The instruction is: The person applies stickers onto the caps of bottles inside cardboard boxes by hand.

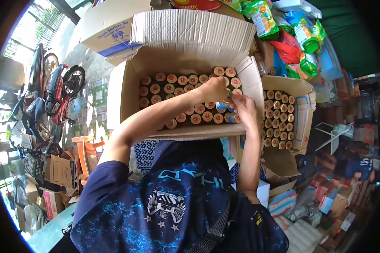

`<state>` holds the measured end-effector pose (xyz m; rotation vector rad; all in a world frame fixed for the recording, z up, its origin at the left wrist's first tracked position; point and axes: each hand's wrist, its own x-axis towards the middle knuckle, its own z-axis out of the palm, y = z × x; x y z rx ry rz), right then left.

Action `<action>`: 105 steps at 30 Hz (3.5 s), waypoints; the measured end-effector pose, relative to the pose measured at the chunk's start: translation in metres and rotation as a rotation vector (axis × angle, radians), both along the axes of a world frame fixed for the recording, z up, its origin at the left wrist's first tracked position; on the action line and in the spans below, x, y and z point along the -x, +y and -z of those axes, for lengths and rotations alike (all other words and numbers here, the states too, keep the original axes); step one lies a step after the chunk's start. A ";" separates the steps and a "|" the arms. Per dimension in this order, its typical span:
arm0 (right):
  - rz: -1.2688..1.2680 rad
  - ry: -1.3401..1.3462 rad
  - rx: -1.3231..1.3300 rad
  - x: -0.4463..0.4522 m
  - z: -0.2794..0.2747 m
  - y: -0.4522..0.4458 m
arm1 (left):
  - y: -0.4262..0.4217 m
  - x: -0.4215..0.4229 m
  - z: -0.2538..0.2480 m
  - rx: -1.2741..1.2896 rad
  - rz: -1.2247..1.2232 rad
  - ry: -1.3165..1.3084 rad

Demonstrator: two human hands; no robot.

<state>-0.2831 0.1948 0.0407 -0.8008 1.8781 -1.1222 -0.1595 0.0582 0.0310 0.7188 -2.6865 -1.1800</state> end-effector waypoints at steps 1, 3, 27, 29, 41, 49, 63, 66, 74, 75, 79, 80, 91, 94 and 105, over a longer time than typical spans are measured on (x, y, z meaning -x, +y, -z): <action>-0.040 0.013 -0.086 0.007 0.003 -0.004 | -0.003 0.004 -0.002 -0.101 -0.013 -0.084; -0.095 0.017 -0.255 0.015 0.009 -0.006 | -0.004 0.011 0.000 -0.414 -0.103 -0.191; -0.248 0.603 -0.515 0.019 0.048 -0.019 | 0.021 0.014 0.067 -0.616 -0.263 -0.184; -0.162 0.596 -0.452 0.020 0.049 -0.015 | 0.018 -0.006 0.047 -0.256 -0.117 -0.144; -0.071 0.552 -0.234 0.025 0.050 -0.018 | -0.011 -0.176 -0.229 0.709 0.276 0.743; -0.048 0.501 -0.228 0.020 0.046 -0.012 | -0.009 -0.186 -0.223 0.759 0.214 0.788; -0.138 0.535 -0.115 0.041 0.072 -0.015 | 0.035 -0.225 -0.196 0.687 -0.297 1.097; -0.199 0.654 -0.271 0.020 0.022 -0.020 | 0.033 -0.225 -0.182 0.666 -0.383 1.202; -0.150 0.514 -0.261 0.001 0.003 -0.015 | 0.044 -0.216 -0.170 0.622 -0.524 1.306; -0.175 0.567 -0.271 0.007 0.016 -0.014 | 0.046 -0.216 -0.173 0.629 -0.551 1.314; -0.142 0.510 -0.219 0.011 0.027 -0.012 | 0.051 -0.206 -0.180 0.669 -0.665 1.432; -0.130 0.500 -0.159 0.009 0.026 -0.011 | 0.049 -0.205 -0.182 0.675 -0.693 1.472; -0.068 0.463 0.057 0.000 0.017 -0.011 | 0.056 -0.163 -0.197 0.669 -0.780 1.597; 0.010 0.402 0.325 -0.017 -0.013 -0.005 | 0.056 -0.152 -0.207 0.653 -0.790 1.604; 0.453 0.318 0.180 0.079 -0.001 0.101 | 0.048 0.027 -0.153 0.014 -0.089 0.741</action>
